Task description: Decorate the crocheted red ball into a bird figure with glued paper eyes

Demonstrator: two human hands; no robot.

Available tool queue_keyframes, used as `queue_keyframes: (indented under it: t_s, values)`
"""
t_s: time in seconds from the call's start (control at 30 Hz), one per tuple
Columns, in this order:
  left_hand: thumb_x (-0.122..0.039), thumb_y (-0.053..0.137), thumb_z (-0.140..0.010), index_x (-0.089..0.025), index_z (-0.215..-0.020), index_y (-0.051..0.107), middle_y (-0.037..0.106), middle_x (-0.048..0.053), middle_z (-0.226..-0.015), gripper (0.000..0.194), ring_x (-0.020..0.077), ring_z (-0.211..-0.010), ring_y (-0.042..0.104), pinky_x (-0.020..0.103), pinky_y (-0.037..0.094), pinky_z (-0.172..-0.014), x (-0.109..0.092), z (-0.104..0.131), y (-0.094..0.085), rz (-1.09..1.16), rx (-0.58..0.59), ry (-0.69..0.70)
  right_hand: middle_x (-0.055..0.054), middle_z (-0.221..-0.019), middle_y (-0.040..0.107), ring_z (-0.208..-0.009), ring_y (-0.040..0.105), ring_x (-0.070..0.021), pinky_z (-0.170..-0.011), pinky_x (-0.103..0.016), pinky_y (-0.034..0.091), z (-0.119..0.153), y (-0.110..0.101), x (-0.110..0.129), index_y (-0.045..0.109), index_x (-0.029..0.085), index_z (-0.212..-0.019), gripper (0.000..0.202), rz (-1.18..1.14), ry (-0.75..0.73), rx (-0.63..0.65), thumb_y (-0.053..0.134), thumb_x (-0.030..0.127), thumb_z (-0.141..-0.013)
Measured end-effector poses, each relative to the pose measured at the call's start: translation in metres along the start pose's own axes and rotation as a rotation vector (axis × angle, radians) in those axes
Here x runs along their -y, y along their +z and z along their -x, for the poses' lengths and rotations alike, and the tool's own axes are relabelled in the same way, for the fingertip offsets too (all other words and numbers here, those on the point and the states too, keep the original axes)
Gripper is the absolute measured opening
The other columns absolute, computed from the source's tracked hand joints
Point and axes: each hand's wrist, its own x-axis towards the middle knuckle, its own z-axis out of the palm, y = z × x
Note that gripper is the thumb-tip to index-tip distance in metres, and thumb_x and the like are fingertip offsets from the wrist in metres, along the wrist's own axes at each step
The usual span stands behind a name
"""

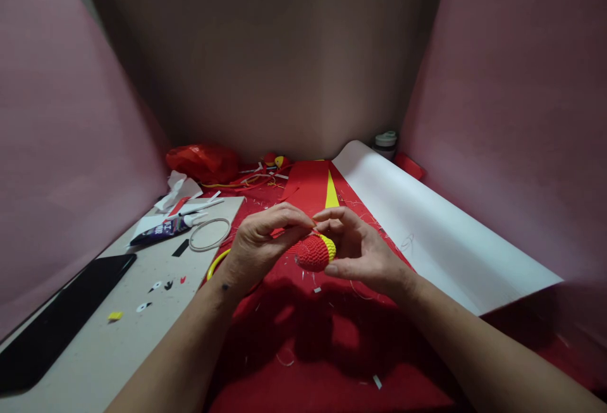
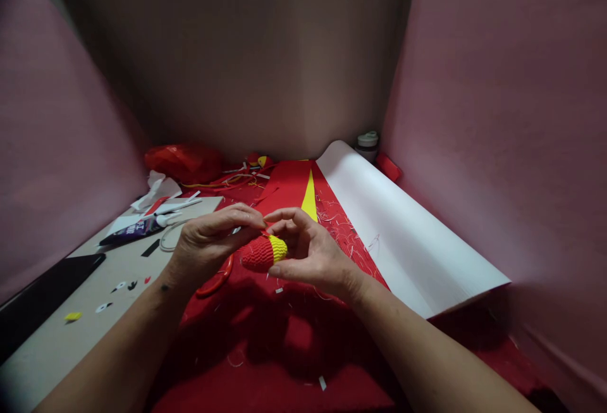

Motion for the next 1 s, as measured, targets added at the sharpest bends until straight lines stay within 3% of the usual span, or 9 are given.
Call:
queue_keyframes:
  t_s: [0.17, 0.37, 0.77, 1.0]
  values:
    - [-0.016, 0.064, -0.084, -0.020, -0.084, 0.070, 0.067, 0.003, -0.082, 0.007, 0.0133, -0.078, 0.061, 0.024, 0.048, -0.072, 0.0006, 0.0007, 0.0006, -0.014, -0.005, 0.006, 0.000, -0.102, 0.058, -0.090, 0.057, -0.0164, -0.078, -0.034, 0.050, -0.0006, -0.0001, -0.0006, 0.059, 0.029, -0.107, 0.054, -0.005, 0.004, -0.022, 0.082, 0.012, -0.061]
    - [-0.016, 0.062, -0.085, -0.019, -0.084, 0.070, 0.066, 0.003, -0.082, 0.008, 0.0134, -0.078, 0.060, 0.024, 0.047, -0.072, 0.0017, -0.0002, 0.0006, -0.030, 0.002, 0.002, -0.001, -0.099, 0.062, -0.097, 0.057, -0.0182, -0.082, -0.036, 0.047, -0.0009, 0.0021, 0.0005, 0.060, 0.027, -0.102, 0.043, 0.011, -0.036, -0.011, 0.079, 0.013, -0.066]
    - [-0.016, 0.062, -0.085, -0.020, -0.083, 0.070, 0.065, 0.003, -0.081, 0.009, 0.0137, -0.077, 0.060, 0.026, 0.047, -0.072, 0.0017, 0.0006, 0.0016, -0.014, 0.008, -0.019, 0.001, -0.085, 0.062, -0.080, 0.059, -0.0167, -0.076, -0.036, 0.048, -0.0008, 0.0046, 0.0019, 0.061, 0.027, -0.095, 0.040, 0.017, 0.017, -0.062, 0.082, 0.017, -0.063]
    - [-0.018, 0.064, -0.084, -0.021, -0.081, 0.070, 0.066, 0.003, -0.080, 0.007, 0.0150, -0.077, 0.060, 0.027, 0.047, -0.072, 0.0040, 0.0000, 0.0015, 0.019, -0.006, -0.040, 0.000, -0.090, 0.062, -0.082, 0.058, -0.0169, -0.077, -0.037, 0.049, 0.0000, 0.0060, 0.0032, 0.060, 0.026, -0.096, 0.040, 0.011, 0.022, -0.066, 0.082, 0.019, -0.062]
